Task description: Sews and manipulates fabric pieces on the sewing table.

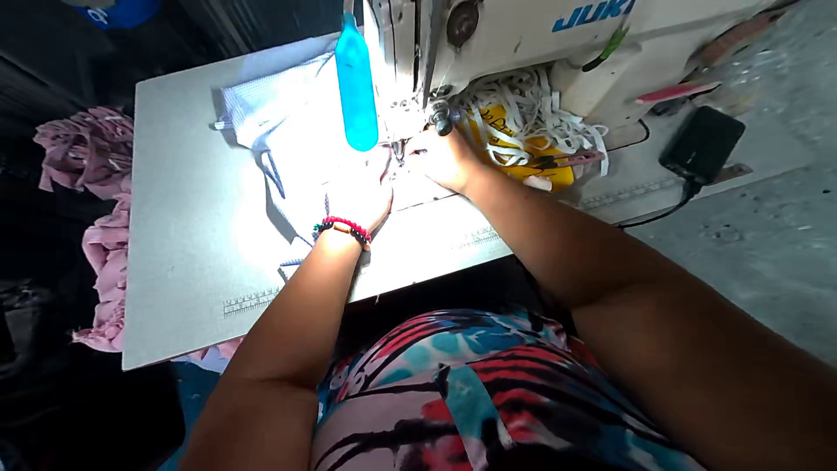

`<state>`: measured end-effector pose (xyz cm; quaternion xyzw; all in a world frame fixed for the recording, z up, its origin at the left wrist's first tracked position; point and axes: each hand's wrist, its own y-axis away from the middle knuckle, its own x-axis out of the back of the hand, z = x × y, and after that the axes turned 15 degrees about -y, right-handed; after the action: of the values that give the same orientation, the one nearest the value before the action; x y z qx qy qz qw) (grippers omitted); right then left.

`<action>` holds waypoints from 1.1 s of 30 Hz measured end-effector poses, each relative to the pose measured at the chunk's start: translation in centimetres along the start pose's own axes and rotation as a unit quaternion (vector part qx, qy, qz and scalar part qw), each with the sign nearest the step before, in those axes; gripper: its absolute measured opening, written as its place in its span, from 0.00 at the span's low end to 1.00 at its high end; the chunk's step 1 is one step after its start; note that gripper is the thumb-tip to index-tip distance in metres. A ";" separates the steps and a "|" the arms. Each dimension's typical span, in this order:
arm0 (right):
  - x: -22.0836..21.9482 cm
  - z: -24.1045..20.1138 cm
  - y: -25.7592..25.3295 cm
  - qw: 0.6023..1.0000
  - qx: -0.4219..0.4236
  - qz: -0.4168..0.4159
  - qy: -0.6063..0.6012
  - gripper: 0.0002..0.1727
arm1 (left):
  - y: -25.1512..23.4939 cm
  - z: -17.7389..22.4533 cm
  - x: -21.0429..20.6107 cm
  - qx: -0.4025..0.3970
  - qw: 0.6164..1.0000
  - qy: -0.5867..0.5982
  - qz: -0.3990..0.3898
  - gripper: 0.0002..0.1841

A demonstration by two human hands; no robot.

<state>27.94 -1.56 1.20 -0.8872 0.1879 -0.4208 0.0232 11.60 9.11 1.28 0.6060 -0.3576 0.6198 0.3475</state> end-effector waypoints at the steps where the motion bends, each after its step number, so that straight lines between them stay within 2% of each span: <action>1: 0.0 0.0 0.0 1.000 0.000 -0.002 -0.006 0.11 | 0.3 0.1 -0.1 0.000 1.000 -0.005 0.010 0.25; 6: -0.3 -0.4 1.2 0.999 0.030 0.025 -0.035 0.12 | 1.2 0.7 0.0 0.003 1.000 -0.015 -0.004 0.26; 9: 1.7 -0.4 4.5 0.988 0.063 0.134 -0.040 0.12 | 1.2 0.7 -0.1 -0.008 1.000 -0.006 0.006 0.26; 11: 5.2 0.9 8.1 0.967 0.013 0.249 0.043 0.15 | 1.1 0.6 -0.1 -0.006 1.000 -0.016 0.007 0.26; 12: 7.4 2.1 10.1 0.951 -0.045 0.291 0.097 0.20 | 1.1 0.7 0.0 -0.003 1.000 -0.017 0.001 0.26; 14: 11.2 5.1 13.4 0.915 -0.163 0.328 0.171 0.32 | 1.1 0.7 0.0 -0.003 1.000 -0.017 -0.005 0.27; 16: 13.2 8.0 15.1 0.903 -0.221 0.317 0.189 0.39 | 1.0 0.6 0.1 -0.004 1.000 -0.028 -0.008 0.26; 20: 13.6 8.8 16.1 0.910 -0.234 0.268 0.213 0.35 | 0.9 0.5 0.0 -0.005 1.000 -0.028 -0.013 0.26; 24: 13.0 10.1 16.9 0.918 -0.262 0.205 0.218 0.35 | 1.1 0.5 0.2 -0.014 1.000 -0.019 -0.015 0.26; 27: 13.0 9.8 16.9 0.916 -0.260 0.217 0.215 0.34 | 1.5 0.4 0.2 -0.026 0.999 -0.019 -0.010 0.26; 33: 13.3 9.1 16.9 0.915 -0.182 0.286 0.219 0.37 | 1.0 0.1 0.1 -0.021 0.999 -0.005 -0.027 0.26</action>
<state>37.18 -23.02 1.80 -0.6699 0.5077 -0.5383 -0.0611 10.80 8.50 1.37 0.6110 -0.3565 0.5993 0.3748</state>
